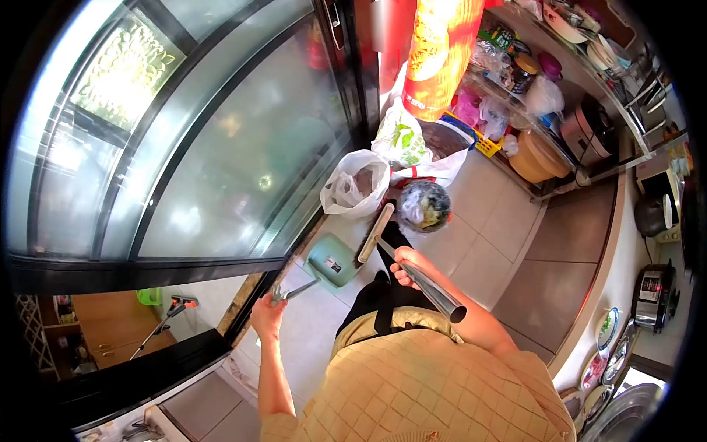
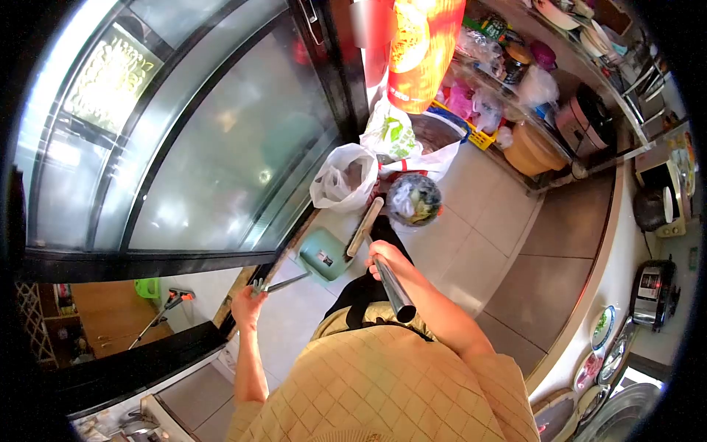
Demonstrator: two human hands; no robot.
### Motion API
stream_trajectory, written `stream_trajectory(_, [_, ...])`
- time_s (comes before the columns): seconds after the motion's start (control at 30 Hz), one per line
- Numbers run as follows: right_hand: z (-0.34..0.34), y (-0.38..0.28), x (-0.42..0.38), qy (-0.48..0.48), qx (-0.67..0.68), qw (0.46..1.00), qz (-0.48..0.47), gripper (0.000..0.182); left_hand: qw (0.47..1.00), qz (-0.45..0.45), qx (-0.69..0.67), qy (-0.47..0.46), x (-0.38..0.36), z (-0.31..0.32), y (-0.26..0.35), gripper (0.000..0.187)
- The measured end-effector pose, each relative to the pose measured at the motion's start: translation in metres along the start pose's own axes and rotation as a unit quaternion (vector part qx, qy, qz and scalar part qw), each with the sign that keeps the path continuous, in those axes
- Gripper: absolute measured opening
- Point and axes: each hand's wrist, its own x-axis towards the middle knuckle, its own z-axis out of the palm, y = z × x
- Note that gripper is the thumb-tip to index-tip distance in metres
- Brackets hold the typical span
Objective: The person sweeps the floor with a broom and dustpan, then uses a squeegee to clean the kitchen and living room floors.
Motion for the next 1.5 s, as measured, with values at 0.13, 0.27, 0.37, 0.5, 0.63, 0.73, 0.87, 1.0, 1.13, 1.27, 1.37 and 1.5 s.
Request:
stream_trajectory(0.13, [-0.011, -0.005, -0.003, 0.019, -0.015, 0.999, -0.03, 0.012, 0.999, -0.023, -0.01, -0.04, 0.0, -0.006, 0.001, 0.033])
stream_trajectory(0.27, [-0.033, -0.008, 0.0, 0.051, -0.07, 0.995, -0.051, 0.017, 0.998, 0.012, -0.06, -0.002, -0.001, -0.001, 0.004, 0.031])
stream_trajectory(0.37, [-0.059, -0.014, 0.005, 0.078, -0.128, 0.988, -0.043, 0.029, 0.996, -0.007, -0.085, -0.019, -0.005, -0.008, 0.023, 0.028])
stream_trajectory(0.5, [-0.101, -0.035, 0.025, 0.121, -0.342, 0.931, 0.035, 0.043, 0.997, -0.022, -0.067, -0.027, -0.011, 0.002, 0.035, 0.028])
stream_trajectory(0.63, [-0.136, -0.04, 0.05, 0.208, -0.366, 0.907, -0.021, 0.049, 0.996, -0.052, -0.049, -0.055, -0.022, 0.013, 0.051, 0.028])
stream_trajectory(0.73, [-0.169, -0.036, 0.08, 0.263, -0.388, 0.879, -0.091, 0.055, 0.997, -0.042, -0.048, -0.034, -0.023, 0.026, 0.058, 0.028])
stream_trajectory(0.87, [-0.202, -0.01, 0.1, 0.303, -0.499, 0.812, 0.001, 0.068, 0.999, -0.031, -0.009, -0.011, -0.018, 0.024, 0.078, 0.025])
stream_trajectory(1.0, [-0.205, 0.055, 0.075, 0.314, -0.496, 0.807, 0.057, 0.068, 1.0, -0.018, -0.012, 0.001, -0.017, 0.019, 0.087, 0.023])
stream_trajectory(1.13, [-0.203, 0.062, 0.007, 0.249, -0.36, 0.897, 0.052, 0.067, 1.0, 0.017, 0.005, -0.004, -0.016, 0.015, 0.078, 0.024])
stream_trajectory(1.27, [-0.202, 0.07, -0.008, 0.282, -0.327, 0.901, 0.037, 0.068, 0.998, 0.05, 0.001, -0.029, -0.015, 0.005, 0.061, 0.026])
stream_trajectory(1.37, [-0.201, 0.07, 0.029, 0.296, -0.35, 0.888, -0.008, 0.069, 0.996, 0.082, 0.024, -0.027, -0.005, 0.005, 0.057, 0.027])
stream_trajectory(1.5, [-0.175, 0.134, 0.085, 0.353, -0.449, 0.82, 0.029, 0.07, 0.99, 0.12, 0.068, -0.014, 0.019, 0.014, 0.039, 0.028])
